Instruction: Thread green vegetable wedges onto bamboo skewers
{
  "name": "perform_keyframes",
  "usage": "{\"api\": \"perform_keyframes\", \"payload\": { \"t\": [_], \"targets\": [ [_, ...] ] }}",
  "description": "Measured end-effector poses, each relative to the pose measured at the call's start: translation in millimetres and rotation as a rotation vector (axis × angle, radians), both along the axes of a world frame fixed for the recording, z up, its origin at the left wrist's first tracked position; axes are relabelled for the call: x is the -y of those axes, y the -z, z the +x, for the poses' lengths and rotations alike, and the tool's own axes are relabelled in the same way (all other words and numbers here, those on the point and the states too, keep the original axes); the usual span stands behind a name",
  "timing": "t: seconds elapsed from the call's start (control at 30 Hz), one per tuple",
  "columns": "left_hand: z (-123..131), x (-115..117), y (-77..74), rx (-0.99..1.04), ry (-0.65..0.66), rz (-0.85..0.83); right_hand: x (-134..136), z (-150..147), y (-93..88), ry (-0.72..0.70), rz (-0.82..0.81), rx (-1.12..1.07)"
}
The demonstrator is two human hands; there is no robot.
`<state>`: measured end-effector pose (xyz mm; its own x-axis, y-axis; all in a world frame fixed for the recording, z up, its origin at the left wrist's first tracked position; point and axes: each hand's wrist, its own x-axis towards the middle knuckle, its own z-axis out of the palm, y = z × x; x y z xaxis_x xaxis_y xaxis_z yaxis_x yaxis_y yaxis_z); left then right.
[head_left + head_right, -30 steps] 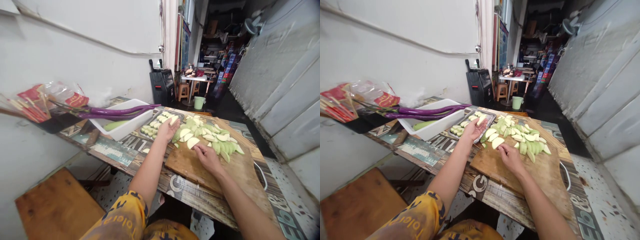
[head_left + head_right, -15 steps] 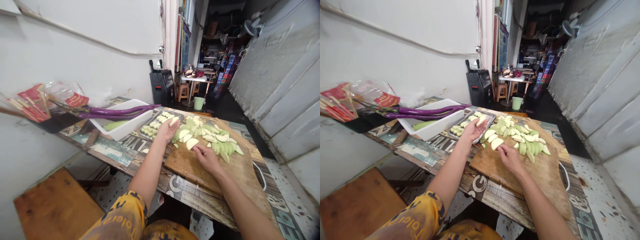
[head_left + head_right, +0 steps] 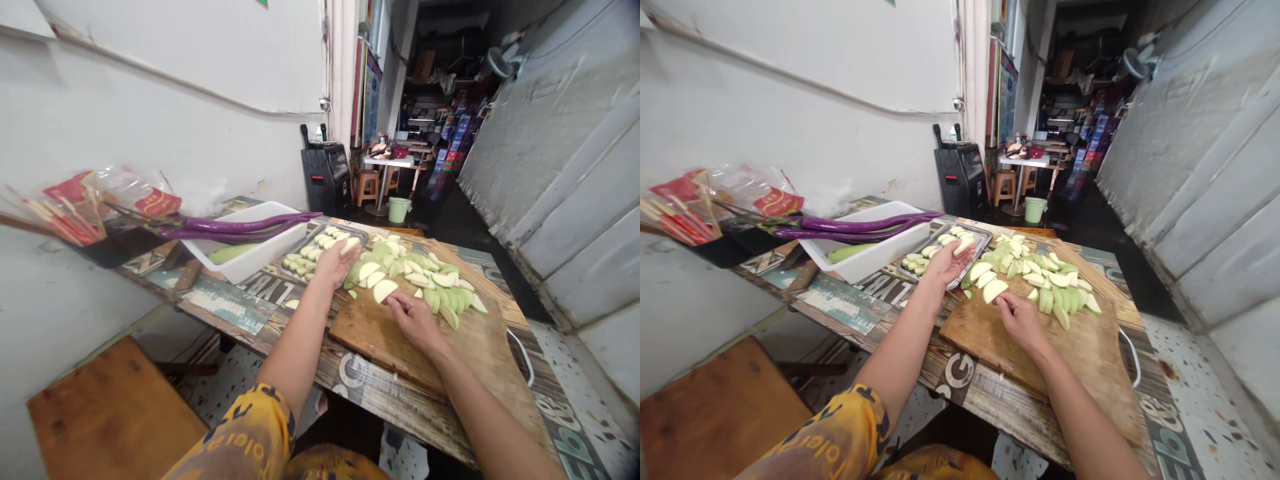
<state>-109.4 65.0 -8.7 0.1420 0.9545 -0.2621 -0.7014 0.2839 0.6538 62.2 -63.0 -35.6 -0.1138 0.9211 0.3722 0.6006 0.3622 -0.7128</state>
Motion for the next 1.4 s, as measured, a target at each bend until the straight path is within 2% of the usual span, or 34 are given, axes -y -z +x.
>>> {"api": "perform_keyframes", "payload": {
  "t": [0.53,0.87,1.03,1.23,1.3,1.4],
  "targets": [
    [0.2,-0.7,-0.3,-0.027,-0.034,0.000,-0.1,0.7,-1.2,0.002,0.011,0.020],
    [3.5,6.1,-5.8,-0.065,-0.054,0.014,0.0,0.3,-1.9,0.010,0.011,0.021],
    [3.8,6.3,-5.1,-0.182,-0.061,0.056,0.3,0.5,-2.8,0.005,0.013,0.038],
    [3.7,0.4,4.7,-0.326,-0.025,0.110,-0.8,1.1,0.2,0.001,-0.015,0.046],
    [4.7,-0.4,7.1,-0.293,-0.015,0.113,-0.7,0.8,0.5,-0.009,-0.013,0.039],
    [7.6,0.4,7.5,-0.141,-0.036,0.118,0.3,-0.5,-0.8,-0.018,-0.013,0.045]
  ]
}}
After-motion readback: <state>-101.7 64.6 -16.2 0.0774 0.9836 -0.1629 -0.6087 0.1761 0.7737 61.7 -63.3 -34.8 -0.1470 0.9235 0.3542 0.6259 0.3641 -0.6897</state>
